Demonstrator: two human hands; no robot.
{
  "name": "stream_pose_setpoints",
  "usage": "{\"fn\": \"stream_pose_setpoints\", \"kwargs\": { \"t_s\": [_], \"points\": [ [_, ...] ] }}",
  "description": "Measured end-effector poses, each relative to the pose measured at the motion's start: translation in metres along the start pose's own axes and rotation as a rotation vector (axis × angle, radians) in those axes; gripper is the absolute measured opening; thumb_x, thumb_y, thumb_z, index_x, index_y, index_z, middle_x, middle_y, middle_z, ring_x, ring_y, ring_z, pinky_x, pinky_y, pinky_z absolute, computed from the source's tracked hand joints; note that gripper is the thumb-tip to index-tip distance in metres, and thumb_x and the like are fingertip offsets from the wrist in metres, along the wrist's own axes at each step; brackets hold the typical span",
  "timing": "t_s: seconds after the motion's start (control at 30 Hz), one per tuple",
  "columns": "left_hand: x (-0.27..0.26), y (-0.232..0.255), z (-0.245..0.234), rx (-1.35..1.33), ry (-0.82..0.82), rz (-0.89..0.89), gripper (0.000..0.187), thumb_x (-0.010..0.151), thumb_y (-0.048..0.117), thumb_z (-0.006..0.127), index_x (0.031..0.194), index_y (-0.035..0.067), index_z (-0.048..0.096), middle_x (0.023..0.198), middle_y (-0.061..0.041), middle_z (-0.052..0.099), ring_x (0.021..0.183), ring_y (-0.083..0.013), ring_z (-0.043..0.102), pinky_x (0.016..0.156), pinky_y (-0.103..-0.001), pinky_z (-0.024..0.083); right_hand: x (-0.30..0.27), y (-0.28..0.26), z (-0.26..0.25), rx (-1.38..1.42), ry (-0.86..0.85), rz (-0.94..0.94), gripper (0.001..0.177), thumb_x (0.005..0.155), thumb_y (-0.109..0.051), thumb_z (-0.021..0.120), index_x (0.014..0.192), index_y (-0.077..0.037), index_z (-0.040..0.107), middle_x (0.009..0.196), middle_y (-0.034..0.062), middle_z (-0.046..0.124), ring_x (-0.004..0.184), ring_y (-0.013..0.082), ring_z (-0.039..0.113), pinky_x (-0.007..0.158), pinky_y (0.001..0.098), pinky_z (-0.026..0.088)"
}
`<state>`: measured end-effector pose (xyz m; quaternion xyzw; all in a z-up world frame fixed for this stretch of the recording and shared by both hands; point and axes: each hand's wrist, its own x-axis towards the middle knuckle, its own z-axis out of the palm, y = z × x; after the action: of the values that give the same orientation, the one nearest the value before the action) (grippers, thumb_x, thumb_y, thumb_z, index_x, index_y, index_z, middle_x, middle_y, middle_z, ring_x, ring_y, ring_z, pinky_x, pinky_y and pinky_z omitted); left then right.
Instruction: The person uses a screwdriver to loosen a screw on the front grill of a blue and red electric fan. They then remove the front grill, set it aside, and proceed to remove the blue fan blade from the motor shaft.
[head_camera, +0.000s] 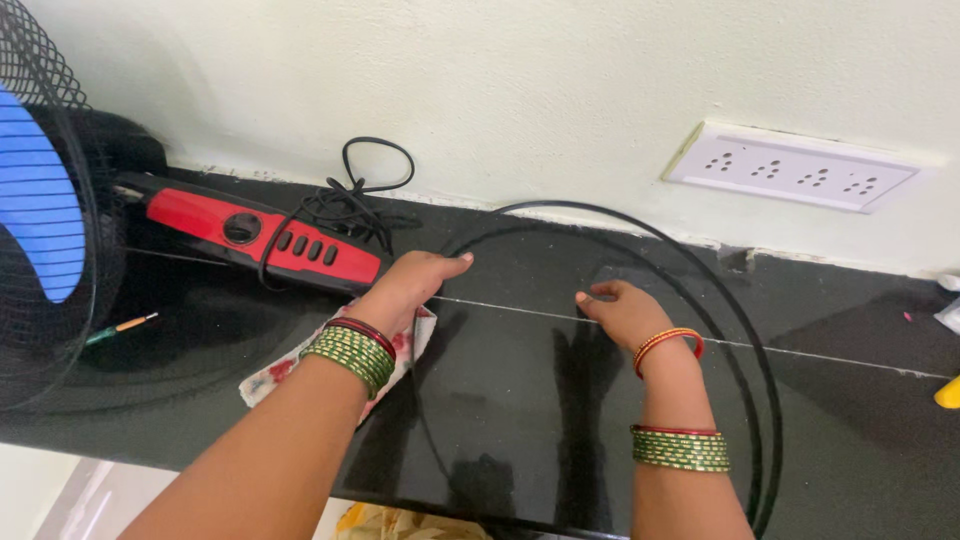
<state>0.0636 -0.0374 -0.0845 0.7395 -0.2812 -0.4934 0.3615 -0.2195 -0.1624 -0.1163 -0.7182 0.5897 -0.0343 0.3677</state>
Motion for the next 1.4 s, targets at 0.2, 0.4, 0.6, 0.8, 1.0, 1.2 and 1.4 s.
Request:
{"fn": "stream_pose_setpoints", "kwargs": {
  "t_s": [0.2, 0.4, 0.6, 0.8, 1.0, 1.2, 1.4],
  "points": [
    [0.030, -0.029, 0.003, 0.025, 0.011, 0.052, 0.079, 0.083, 0.045, 0.074, 0.131, -0.015, 0.059, 0.129, -0.029, 0.067, 0.121, -0.0338, 0.064, 0.097, -0.042, 0.049, 0.001, -0.011, 0.012, -0.079, -0.051, -0.011, 0.069, 0.087, -0.052, 0.069, 0.141, -0.009, 0.061, 0.140, 0.0178, 0.063, 0.133, 0.0337, 0.059, 0.110, 0.0427, 0.045],
    [0.035, -0.038, 0.007, 0.204, 0.106, 0.177, 0.070, 0.078, 0.041, 0.078, 0.124, -0.010, 0.066, 0.108, -0.025, 0.076, 0.102, -0.0327, 0.075, 0.088, -0.040, 0.056, -0.005, -0.022, 0.012, -0.076, -0.059, -0.056, 0.068, 0.087, -0.052, 0.068, 0.139, -0.009, 0.062, 0.139, 0.0170, 0.065, 0.132, 0.0330, 0.061, 0.110, 0.0419, 0.046],
    [0.019, -0.023, 0.007, 0.494, 0.191, 0.321, 0.051, 0.078, 0.046, 0.077, 0.111, 0.007, 0.078, 0.109, -0.018, 0.076, 0.107, -0.0339, 0.072, 0.096, -0.038, 0.054, -0.024, -0.052, 0.009, -0.126, -0.052, -0.050, 0.067, 0.088, -0.054, 0.067, 0.141, -0.014, 0.060, 0.141, 0.0151, 0.063, 0.132, 0.0328, 0.059, 0.110, 0.0431, 0.046],
    [-0.027, 0.017, 0.010, 0.606, 0.287, 0.463, 0.041, 0.080, 0.044, 0.076, 0.108, 0.014, 0.079, 0.113, -0.020, 0.071, 0.112, -0.0394, 0.063, 0.098, -0.046, 0.049, -0.052, -0.097, -0.004, -0.104, -0.046, -0.122, 0.068, 0.086, -0.055, 0.066, 0.141, -0.015, 0.060, 0.138, 0.0139, 0.065, 0.129, 0.0309, 0.062, 0.107, 0.0417, 0.049],
    [-0.070, 0.049, -0.001, 0.544, 0.411, 0.710, 0.031, 0.080, 0.034, 0.078, 0.103, 0.012, 0.078, 0.111, -0.020, 0.069, 0.111, -0.0385, 0.063, 0.098, -0.046, 0.049, -0.081, -0.142, -0.020, -0.049, 0.047, -0.250, 0.063, 0.088, -0.052, 0.066, 0.136, -0.012, 0.063, 0.132, 0.0160, 0.067, 0.118, 0.0301, 0.068, 0.097, 0.0402, 0.054],
    [-0.107, 0.070, -0.015, 0.459, 0.491, 0.815, 0.023, 0.082, 0.025, 0.076, 0.101, 0.011, 0.077, 0.109, -0.017, 0.069, 0.111, -0.0376, 0.062, 0.097, -0.046, 0.048, -0.110, -0.177, -0.027, 0.015, 0.104, -0.327, 0.060, 0.086, -0.051, 0.066, 0.130, -0.011, 0.067, 0.118, 0.0151, 0.074, 0.106, 0.0289, 0.073, 0.091, 0.0384, 0.056],
    [-0.156, 0.095, -0.033, 0.324, 0.534, 0.864, 0.022, 0.082, 0.019, 0.074, 0.102, 0.012, 0.076, 0.113, -0.016, 0.067, 0.113, -0.0374, 0.057, 0.098, -0.046, 0.045, -0.148, -0.215, -0.038, 0.023, 0.209, -0.384, 0.055, 0.088, -0.049, 0.066, 0.127, -0.010, 0.069, 0.107, 0.0136, 0.078, 0.100, 0.0273, 0.075, 0.088, 0.0361, 0.055]
  ]
}}
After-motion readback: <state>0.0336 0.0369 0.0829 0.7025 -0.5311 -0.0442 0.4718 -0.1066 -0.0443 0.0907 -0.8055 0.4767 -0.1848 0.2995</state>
